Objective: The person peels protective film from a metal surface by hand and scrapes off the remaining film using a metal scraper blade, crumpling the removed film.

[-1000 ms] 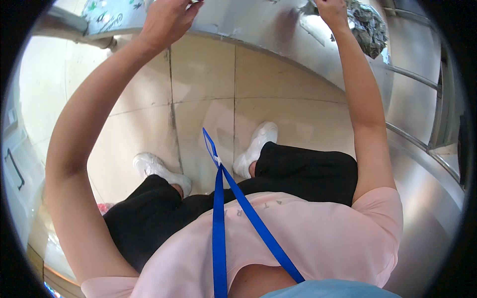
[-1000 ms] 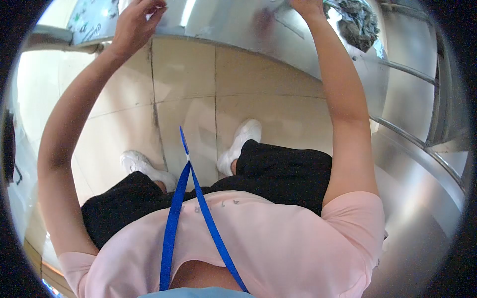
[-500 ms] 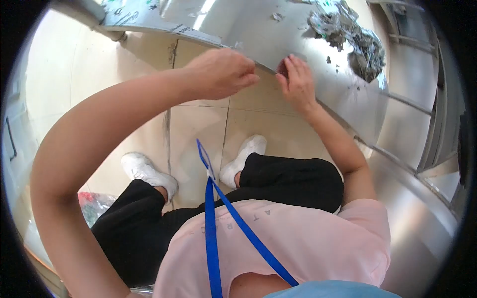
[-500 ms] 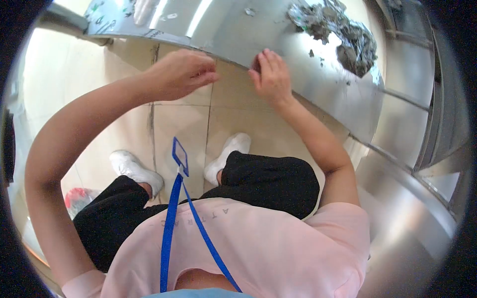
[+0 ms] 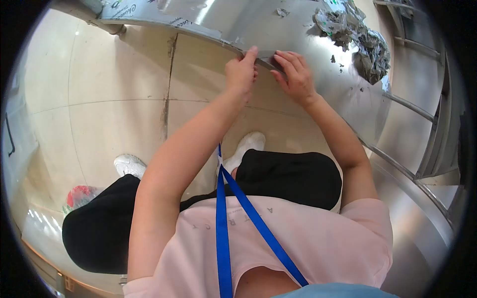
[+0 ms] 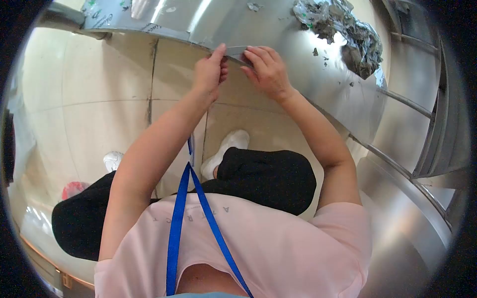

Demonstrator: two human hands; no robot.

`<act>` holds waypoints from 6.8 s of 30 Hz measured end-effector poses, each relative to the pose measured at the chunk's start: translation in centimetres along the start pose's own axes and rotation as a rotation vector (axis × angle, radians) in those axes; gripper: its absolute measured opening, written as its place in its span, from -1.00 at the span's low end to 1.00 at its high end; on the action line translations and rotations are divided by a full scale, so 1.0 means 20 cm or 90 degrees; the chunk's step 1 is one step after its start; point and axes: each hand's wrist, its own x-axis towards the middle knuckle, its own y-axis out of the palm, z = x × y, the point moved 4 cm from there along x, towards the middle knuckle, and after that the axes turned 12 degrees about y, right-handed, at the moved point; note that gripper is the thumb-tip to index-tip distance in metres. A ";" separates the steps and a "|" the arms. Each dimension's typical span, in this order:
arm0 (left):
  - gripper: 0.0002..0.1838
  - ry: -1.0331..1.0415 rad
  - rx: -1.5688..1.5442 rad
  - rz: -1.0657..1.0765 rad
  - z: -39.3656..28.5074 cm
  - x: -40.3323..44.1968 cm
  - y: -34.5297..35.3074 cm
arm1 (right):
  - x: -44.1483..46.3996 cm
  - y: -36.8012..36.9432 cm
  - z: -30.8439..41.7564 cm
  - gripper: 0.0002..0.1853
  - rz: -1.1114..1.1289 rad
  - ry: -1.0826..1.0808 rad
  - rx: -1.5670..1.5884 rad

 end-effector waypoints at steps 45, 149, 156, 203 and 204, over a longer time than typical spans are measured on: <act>-0.83 0.125 -0.252 0.049 -0.07 0.03 -0.23 | 0.22 0.11 0.13 -0.85 -0.108 -0.055 0.053; -0.80 0.299 0.024 -0.117 -0.30 0.03 -0.25 | 0.30 0.19 0.27 -0.85 -0.099 -0.031 0.050; -0.77 0.326 0.091 -0.140 -0.27 0.04 -0.24 | 0.26 0.18 0.24 -0.90 -0.096 -0.017 0.064; -0.82 0.258 0.023 -0.114 -0.31 0.08 -0.33 | 0.28 0.17 0.33 -0.82 -0.150 -0.073 -0.014; -0.81 0.253 0.030 -0.106 -0.32 0.08 -0.33 | 0.28 0.17 0.32 -0.81 -0.151 -0.072 -0.015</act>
